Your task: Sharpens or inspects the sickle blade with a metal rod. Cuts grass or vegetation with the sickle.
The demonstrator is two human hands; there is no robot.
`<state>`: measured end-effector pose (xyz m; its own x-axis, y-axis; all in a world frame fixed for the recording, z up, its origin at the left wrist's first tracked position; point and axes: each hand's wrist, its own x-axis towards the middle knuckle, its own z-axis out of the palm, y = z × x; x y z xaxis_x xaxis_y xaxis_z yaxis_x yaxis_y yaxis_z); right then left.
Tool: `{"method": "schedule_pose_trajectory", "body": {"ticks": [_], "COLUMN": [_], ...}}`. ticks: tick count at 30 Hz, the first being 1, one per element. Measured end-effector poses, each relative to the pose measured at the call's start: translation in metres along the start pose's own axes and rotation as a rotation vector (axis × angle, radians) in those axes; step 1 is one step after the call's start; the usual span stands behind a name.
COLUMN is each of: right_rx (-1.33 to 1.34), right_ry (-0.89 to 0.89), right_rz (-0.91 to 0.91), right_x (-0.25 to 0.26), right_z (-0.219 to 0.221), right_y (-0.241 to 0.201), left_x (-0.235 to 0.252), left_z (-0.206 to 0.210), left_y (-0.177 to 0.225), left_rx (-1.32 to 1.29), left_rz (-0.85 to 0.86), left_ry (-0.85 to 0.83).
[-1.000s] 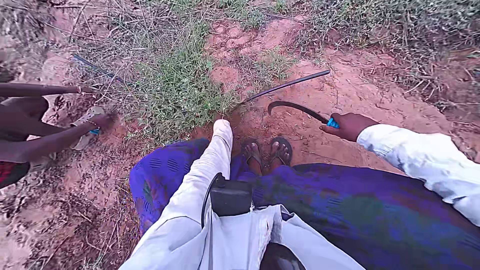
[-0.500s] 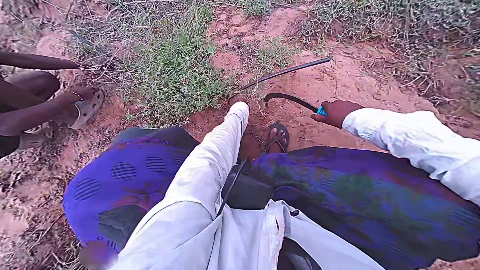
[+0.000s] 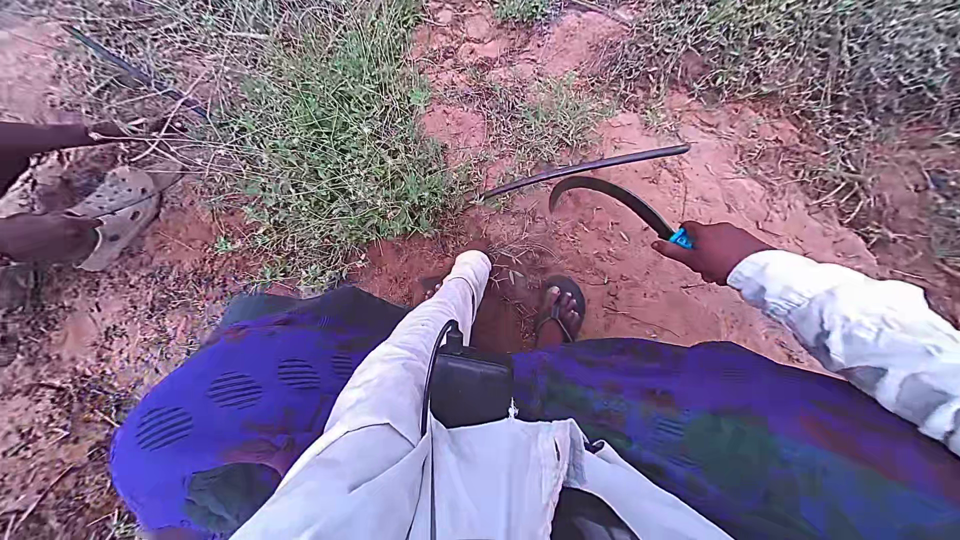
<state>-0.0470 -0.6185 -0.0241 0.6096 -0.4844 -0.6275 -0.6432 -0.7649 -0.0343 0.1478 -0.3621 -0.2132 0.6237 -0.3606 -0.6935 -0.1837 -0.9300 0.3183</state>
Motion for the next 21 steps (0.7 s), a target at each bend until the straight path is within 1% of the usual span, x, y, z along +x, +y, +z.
{"method": "schedule_pose_trajectory", "body": {"ticks": [3,5,7,8,10,12,14,15,16,17,18,20,21], "right_rx": [-0.007,-0.024,-0.045,-0.056,-0.094,-0.125,-0.127,-0.127,-0.132,-0.14,-0.149,-0.164,-0.17], "right_ry": [0.019,0.02,0.027,0.033,0.037,0.055,0.09,0.11,0.119,0.134,0.152,0.193,0.208], "right_rz": [-0.024,-0.054,-0.087,-0.103,-0.136,-0.159,-0.185,-0.192,-0.194,-0.194,-0.193,-0.189,-0.188], "right_x": [0.009,0.008,0.005,0.002,-0.004,-0.01,-0.015,-0.018,-0.023,-0.028,-0.032,-0.038,-0.041], "right_z": [-0.001,-0.002,0.001,0.001,0.001,0.004,0.01,0.012,0.012,0.013,0.013,0.014,0.015], "right_y": [-0.018,-0.029,-0.036,-0.039,-0.044,-0.046,-0.044,-0.043,-0.044,-0.046,-0.048,-0.049,-0.049], "left_x": [0.007,-0.006,-0.027,-0.04,-0.057,-0.075,-0.085,-0.089,-0.1,-0.116,-0.135,-0.165,-0.17], "left_z": [-0.057,-0.084,-0.103,-0.112,-0.126,-0.138,-0.143,-0.144,-0.146,-0.147,-0.15,-0.155,-0.156], "left_y": [-0.035,-0.053,-0.062,-0.066,-0.083,-0.103,-0.124,-0.134,-0.138,-0.14,-0.134,-0.123,-0.119], "left_rx": [-0.214,-0.365,-0.532,-0.641,-0.891,-1.207,-1.576,-1.716,-1.795,-1.827,-1.797,-1.738,-1.783], "left_rz": [-0.093,-0.147,-0.256,-0.303,-0.342,-0.29,-0.137,-0.044,-0.013,-0.024,-0.076,-0.121,-0.086], "left_ry": [0.166,0.31,0.434,0.516,0.749,0.974,1.168,1.235,1.274,1.293,1.306,1.261,1.248]}}
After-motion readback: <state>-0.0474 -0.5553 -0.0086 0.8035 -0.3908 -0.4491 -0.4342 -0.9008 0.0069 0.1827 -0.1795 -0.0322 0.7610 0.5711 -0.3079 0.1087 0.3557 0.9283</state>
